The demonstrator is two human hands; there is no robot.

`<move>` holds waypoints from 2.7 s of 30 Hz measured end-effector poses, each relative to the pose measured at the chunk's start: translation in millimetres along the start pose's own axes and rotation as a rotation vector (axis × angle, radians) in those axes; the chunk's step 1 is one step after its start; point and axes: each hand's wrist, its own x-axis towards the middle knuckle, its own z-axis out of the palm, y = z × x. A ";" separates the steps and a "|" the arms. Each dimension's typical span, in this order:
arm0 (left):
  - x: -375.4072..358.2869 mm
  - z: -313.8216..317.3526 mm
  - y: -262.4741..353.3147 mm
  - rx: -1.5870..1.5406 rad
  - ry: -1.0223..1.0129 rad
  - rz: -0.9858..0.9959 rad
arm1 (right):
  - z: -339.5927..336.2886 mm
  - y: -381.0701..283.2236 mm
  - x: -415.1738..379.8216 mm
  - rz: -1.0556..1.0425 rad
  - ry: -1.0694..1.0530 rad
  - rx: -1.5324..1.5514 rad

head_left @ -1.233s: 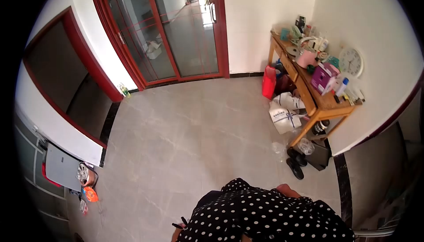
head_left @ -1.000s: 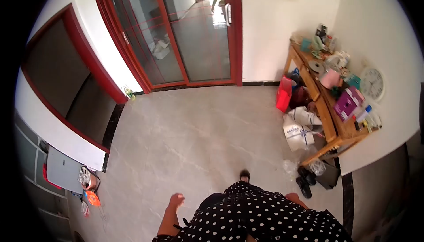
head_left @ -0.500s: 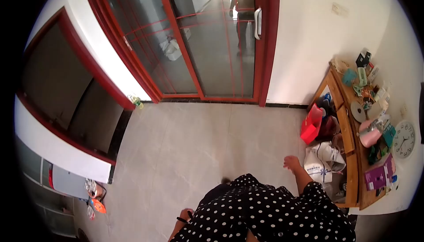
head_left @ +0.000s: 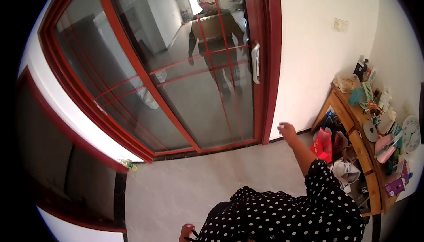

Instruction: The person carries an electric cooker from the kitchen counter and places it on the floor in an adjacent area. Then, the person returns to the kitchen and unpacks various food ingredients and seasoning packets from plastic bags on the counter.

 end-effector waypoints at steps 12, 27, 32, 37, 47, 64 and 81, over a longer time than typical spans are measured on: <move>173.1 -107.0 -55.5 -0.235 -0.171 -0.224 | 89.5 -171.6 253.5 -0.352 0.435 0.006; 282.2 -209.8 -115.6 -0.968 0.103 -0.660 | 113.2 -189.3 296.7 -0.145 0.463 0.461; 272.2 -215.9 -111.9 -0.964 0.131 -0.674 | 141.1 -169.4 293.3 -0.350 0.455 0.500; 258.3 -223.6 -114.4 -0.990 0.174 -0.675 | 208.5 -171.3 285.8 -0.288 0.346 0.322; 281.6 -218.3 -29.6 -0.988 0.175 -0.641 | 282.5 -197.9 238.9 -0.339 -0.281 0.340; 300.2 -244.1 -9.4 -0.976 0.194 -0.623 | 379.8 -265.9 218.5 -0.517 -0.526 0.251; 702.6 -385.7 39.1 -1.331 0.006 -0.308 | 327.8 -131.6 452.6 -0.645 -1.089 0.104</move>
